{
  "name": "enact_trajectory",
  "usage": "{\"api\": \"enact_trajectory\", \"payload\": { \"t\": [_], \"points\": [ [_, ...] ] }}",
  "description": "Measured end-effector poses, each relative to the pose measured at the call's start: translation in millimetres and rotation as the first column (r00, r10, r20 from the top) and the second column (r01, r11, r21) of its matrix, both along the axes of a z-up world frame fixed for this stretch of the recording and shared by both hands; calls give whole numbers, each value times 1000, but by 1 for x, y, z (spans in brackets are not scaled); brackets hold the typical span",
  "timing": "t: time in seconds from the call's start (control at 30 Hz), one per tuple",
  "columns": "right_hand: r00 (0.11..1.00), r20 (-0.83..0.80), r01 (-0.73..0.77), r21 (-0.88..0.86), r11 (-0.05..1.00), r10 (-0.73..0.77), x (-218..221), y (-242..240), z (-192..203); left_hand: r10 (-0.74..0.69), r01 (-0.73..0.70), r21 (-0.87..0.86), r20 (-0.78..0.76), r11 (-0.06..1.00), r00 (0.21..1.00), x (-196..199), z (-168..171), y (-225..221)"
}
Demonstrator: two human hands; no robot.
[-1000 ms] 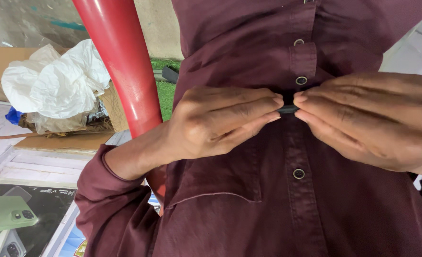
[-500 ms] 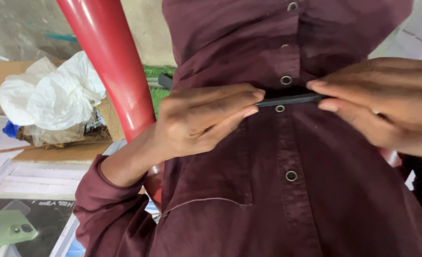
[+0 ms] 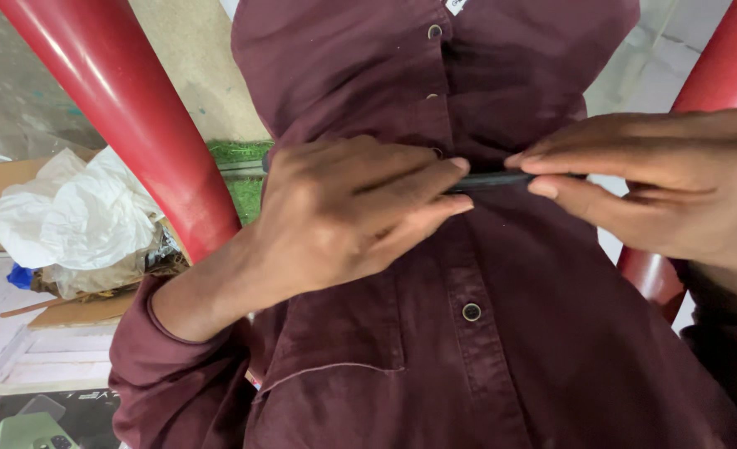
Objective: The person uses a screwdriver to remove screws from a disassembled smartphone, then places the back cover onto the device and presses the edges to secure it. The person then wipes the back of the phone with a cloth.
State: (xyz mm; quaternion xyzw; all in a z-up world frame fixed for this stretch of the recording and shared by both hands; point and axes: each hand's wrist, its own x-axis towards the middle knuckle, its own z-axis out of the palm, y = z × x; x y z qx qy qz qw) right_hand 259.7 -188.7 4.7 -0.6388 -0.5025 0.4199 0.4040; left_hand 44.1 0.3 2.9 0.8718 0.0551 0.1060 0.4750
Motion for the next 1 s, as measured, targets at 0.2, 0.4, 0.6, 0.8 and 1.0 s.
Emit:
{"api": "enact_trajectory", "payload": {
  "t": [0.2, 0.4, 0.6, 0.8, 1.0],
  "points": [
    [987, 99, -145, 176, 974, 129, -3, -3, -18, -35, 20, 200, 73, 980, 997, 13, 9, -7],
    [962, 237, -180, 169, 969, 137, -7, -10, -13, -93, 67, 212, 113, 975, 989, 14, 6, -7],
    [252, 968, -280, 72, 957, 1, -81, -2, -62, -107, 79, 200, 131, 977, 986, 14, 1, -10],
    [995, 61, -90, 124, 988, 83, 6, -28, -22, -99, 81, 146, 124, 986, 987, 15, 5, -5],
    [989, -95, -97, 137, 986, 111, 13, -45, -33, -93, 79, 120, 118, 990, 989, 17, 6, -5]
  ]
}}
